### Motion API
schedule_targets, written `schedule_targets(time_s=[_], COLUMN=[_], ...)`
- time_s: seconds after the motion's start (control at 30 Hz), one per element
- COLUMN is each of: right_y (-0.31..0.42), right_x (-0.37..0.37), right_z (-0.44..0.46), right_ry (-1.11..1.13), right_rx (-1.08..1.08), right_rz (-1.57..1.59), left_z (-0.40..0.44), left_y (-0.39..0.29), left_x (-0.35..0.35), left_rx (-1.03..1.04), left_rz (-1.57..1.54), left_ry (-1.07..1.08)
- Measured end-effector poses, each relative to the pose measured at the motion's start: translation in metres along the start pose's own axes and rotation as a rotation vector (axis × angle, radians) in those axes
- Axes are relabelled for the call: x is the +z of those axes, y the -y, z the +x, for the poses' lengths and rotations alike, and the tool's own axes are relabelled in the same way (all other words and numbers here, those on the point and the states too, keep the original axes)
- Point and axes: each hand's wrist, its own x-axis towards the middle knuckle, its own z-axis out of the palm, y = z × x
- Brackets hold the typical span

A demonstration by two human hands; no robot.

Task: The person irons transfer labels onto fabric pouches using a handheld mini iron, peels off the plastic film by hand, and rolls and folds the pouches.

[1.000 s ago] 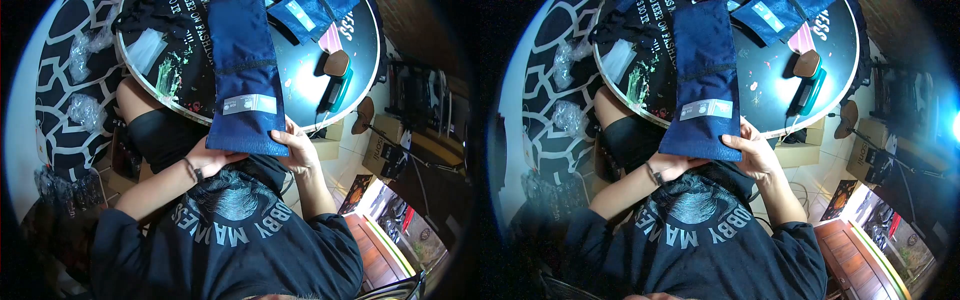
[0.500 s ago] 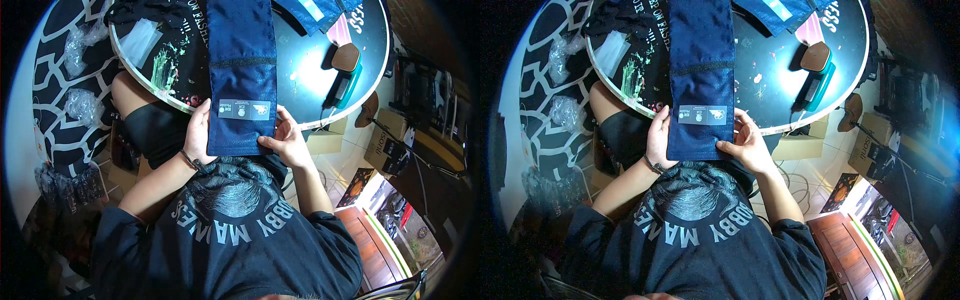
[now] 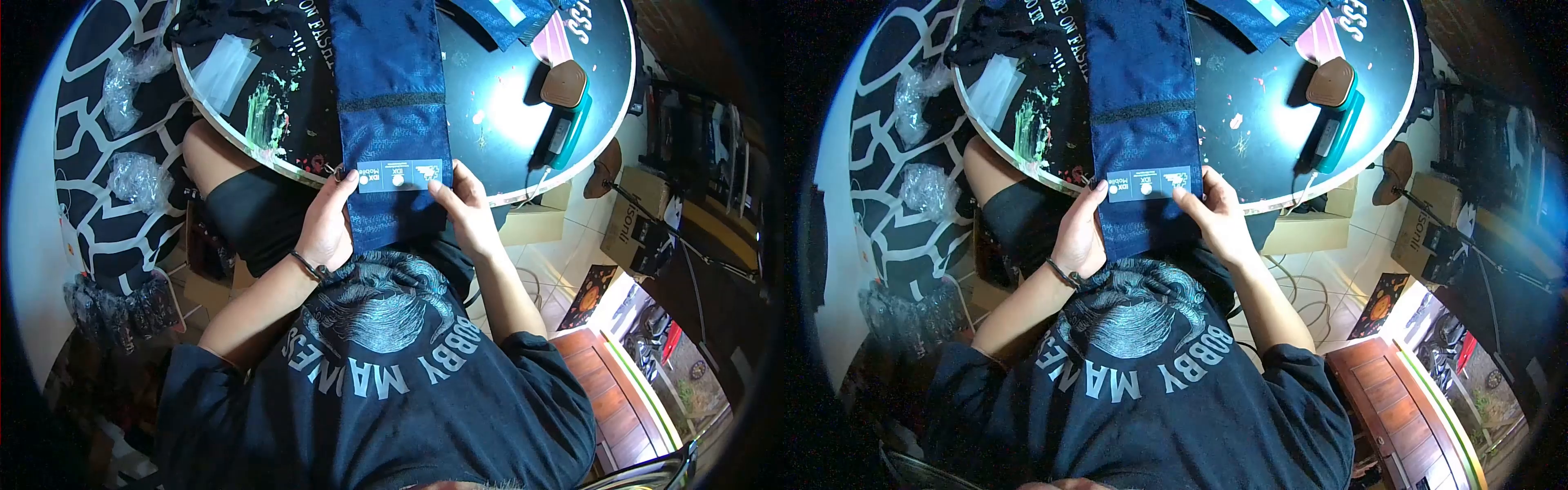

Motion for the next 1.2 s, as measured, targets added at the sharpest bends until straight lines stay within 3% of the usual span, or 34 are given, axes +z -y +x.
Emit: schedule_targets(time_s=[0.33, 0.77, 0.87, 0.97, 1.2], right_y=[-0.007, -0.006, -0.008, -0.01, -0.008], right_x=[0.008, 0.011, 0.01, 0.01, 0.009], right_z=[0.004, -0.002, -0.003, -0.003, -0.005], right_ry=[-0.138, -0.188, -0.191, -0.196, -0.194], right_rx=[-0.094, -0.125, -0.111, -0.122, -0.12], right_rz=[0.027, 0.053, 0.054, 0.069, 0.142], left_z=[0.011, 0.006, 0.001, 0.005, 0.0], left_y=[0.004, -0.003, -0.004, -0.004, -0.013], left_x=[-0.03, -0.027, -0.019, -0.02, -0.012], left_rx=[0.131, 0.138, 0.116, 0.173, 0.102], left_rz=[0.155, 0.119, 0.079, 0.348, 0.308], left_ry=[0.001, -0.033, 0.054, 0.083, 0.153])
